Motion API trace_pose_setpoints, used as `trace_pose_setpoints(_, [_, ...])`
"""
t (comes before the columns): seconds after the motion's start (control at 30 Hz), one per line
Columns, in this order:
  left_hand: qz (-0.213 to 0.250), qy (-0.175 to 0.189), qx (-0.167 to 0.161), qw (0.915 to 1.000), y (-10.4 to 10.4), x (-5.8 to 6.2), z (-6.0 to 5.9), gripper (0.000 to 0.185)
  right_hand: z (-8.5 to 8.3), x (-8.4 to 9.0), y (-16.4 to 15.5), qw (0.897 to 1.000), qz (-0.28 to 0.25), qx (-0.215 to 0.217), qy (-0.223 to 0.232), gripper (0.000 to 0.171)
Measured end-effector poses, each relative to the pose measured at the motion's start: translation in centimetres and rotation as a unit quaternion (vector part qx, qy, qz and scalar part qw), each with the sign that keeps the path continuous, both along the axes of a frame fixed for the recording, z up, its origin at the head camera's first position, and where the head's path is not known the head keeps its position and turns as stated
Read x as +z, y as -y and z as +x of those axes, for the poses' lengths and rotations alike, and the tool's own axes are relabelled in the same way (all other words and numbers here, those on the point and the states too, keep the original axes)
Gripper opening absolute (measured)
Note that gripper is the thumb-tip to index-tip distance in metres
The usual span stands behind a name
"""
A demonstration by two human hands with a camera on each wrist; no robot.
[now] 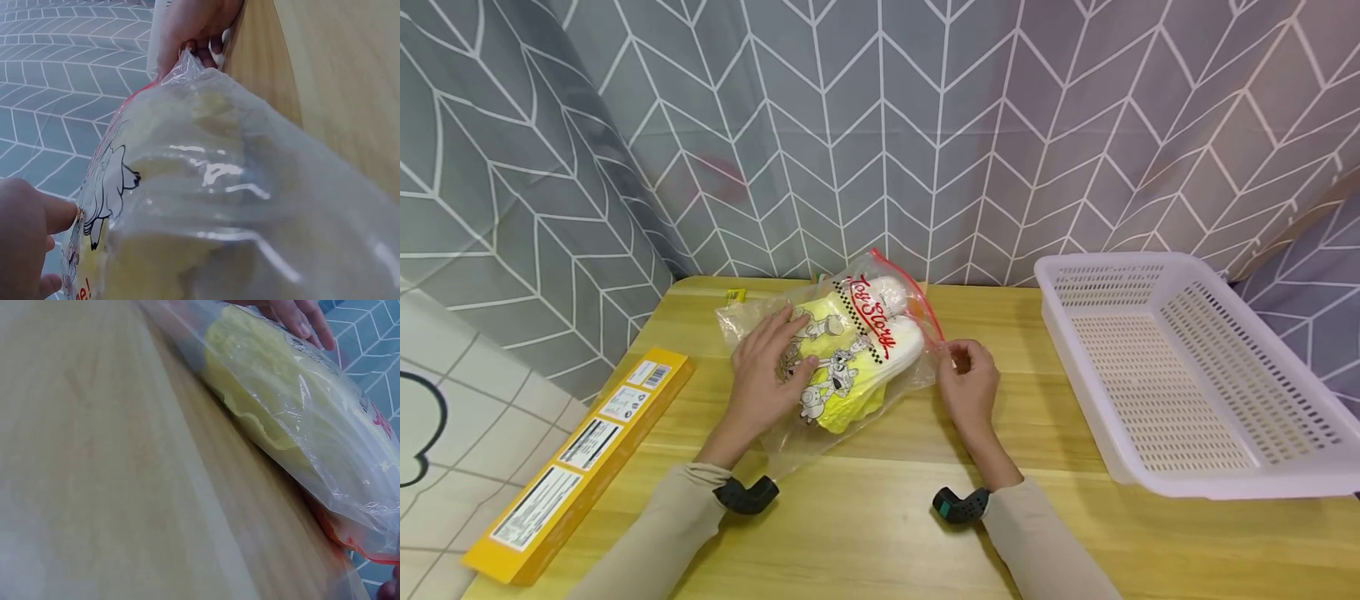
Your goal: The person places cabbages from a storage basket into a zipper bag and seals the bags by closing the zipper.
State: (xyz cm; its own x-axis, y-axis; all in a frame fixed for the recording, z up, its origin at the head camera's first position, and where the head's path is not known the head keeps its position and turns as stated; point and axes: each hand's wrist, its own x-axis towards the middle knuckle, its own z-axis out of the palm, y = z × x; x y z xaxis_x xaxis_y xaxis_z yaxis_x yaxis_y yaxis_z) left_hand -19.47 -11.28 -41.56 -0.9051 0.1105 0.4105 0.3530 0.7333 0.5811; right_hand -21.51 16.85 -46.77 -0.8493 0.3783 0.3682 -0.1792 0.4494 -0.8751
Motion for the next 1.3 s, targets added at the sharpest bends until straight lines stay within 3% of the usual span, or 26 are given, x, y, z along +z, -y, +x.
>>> trace_pose_setpoints(0.17, [-0.005,0.008,0.001,1.0000,0.1,-0.1,0.1,0.057,0.3,0.0,-0.2,0.998,0.053,-0.001,0.041,0.023])
trace_pose_setpoints(0.4, [-0.011,0.014,0.002,0.9998,-0.1,-0.1,0.1,0.057,0.4,0.1,-0.5,0.997,-0.049,0.050,0.025,0.028])
trace_pose_setpoints(0.77, [0.011,-0.027,0.017,0.9994,0.6,0.4,-0.4,0.045,-0.3,0.3,-0.6,0.995,-0.095,0.007,-0.018,0.029])
trace_pose_setpoints(0.9, [-0.006,-0.006,0.008,0.9999,1.0,0.5,-0.6,0.052,0.2,1.5,-0.3,0.994,-0.112,0.010,-0.013,0.033])
trace_pose_setpoints(1.13, [-0.036,0.058,-0.033,0.9972,1.2,0.0,-0.7,0.066,1.7,3.9,0.4,0.988,-0.140,0.036,0.048,0.040])
trace_pose_setpoints(1.3, [-0.032,0.053,-0.031,0.9976,1.0,-0.3,-0.6,0.066,1.6,3.7,0.2,0.989,-0.141,0.047,0.009,0.037])
